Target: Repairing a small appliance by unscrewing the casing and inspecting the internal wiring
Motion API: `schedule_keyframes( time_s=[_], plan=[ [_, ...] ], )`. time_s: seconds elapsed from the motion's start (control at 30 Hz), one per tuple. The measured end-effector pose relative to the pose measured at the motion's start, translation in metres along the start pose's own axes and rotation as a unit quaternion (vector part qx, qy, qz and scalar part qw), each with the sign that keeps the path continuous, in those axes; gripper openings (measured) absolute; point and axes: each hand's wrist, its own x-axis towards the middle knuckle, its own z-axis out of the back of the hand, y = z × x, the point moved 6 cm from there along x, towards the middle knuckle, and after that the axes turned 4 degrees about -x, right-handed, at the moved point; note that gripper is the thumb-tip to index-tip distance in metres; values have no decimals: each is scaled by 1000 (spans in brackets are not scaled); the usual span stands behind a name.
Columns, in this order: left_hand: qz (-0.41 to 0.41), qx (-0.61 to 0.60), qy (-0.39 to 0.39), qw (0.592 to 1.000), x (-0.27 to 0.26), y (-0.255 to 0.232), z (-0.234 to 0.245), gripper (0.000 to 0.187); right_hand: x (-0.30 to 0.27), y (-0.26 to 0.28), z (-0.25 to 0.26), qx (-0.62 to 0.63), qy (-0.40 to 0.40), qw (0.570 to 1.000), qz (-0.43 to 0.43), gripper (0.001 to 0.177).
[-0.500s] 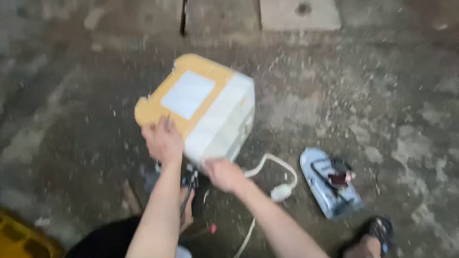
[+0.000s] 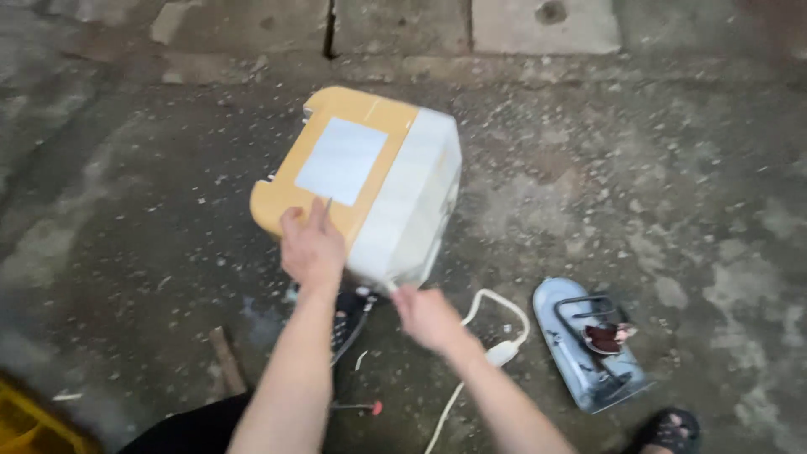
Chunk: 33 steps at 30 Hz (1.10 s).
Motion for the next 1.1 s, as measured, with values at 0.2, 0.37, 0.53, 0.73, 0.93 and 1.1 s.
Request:
schedule_keyframes(
  time_s=[0.2, 0.37, 0.53, 0.73, 0.93, 1.1],
  plan=[
    [-9, 5, 117, 993, 23, -28, 13, 26, -26, 33, -39, 145, 2, 988, -56, 36],
    [-125, 42, 56, 990, 2, -45, 7, 26, -30, 34, -64, 94, 29, 995, -3, 38],
    [-2, -80, 140, 987, -37, -67, -3, 49, -4, 32, -80, 137, -11, 977, 164, 28],
    [-270, 46, -11, 962, -57, -80, -3, 33, -18, 11, -101, 151, 3, 988, 39, 33],
    [-288, 48, -27, 956, -45, -88, -7, 31, -154, -46, -141, 161, -6, 987, 6, 43],
    [-213, 70, 106, 969, -41, -90, -14, 39, -207, -204, -154, 159, 7, 984, -81, 28]
  ],
)
